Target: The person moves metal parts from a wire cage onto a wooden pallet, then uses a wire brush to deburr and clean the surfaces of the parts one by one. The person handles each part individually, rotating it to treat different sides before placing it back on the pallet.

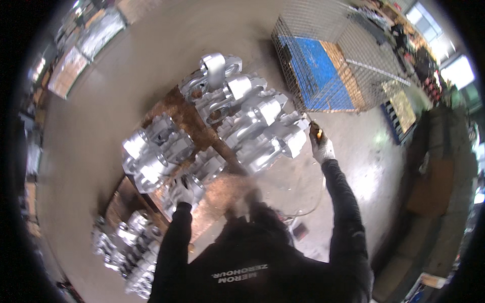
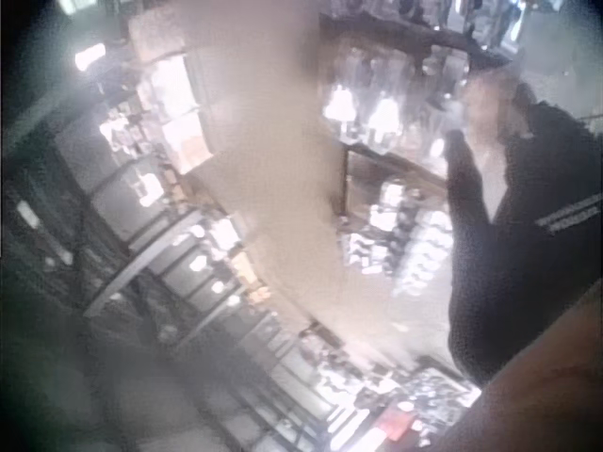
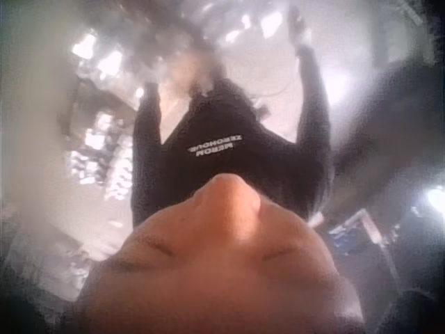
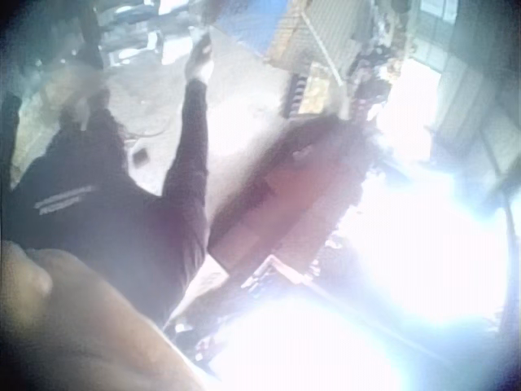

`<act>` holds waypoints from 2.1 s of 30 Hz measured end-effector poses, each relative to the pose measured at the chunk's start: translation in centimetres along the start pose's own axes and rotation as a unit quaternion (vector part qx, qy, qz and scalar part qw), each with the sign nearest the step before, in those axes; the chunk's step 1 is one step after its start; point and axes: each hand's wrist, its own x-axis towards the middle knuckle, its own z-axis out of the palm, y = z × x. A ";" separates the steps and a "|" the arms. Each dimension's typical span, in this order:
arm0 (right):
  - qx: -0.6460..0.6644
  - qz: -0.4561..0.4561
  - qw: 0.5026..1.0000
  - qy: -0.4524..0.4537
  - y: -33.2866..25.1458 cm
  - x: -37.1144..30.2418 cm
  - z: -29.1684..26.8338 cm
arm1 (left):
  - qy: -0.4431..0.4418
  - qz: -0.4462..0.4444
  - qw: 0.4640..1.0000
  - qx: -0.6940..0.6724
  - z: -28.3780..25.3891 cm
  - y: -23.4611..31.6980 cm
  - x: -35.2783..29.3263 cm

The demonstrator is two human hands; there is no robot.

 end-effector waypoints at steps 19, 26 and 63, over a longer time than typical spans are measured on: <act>-0.330 -0.041 0.857 -0.394 0.3 21.2 15.5 | -0.044 -0.077 0.995 -0.050 1.5 -2.5 1.7; -0.399 -0.162 0.795 -0.428 4.2 22.3 19.0 | -0.053 -0.084 0.994 -0.038 -2.1 -1.1 2.1; -0.227 0.045 0.908 -0.350 9.9 31.0 35.0 | -0.016 -0.061 0.995 -0.081 -2.1 -0.8 3.1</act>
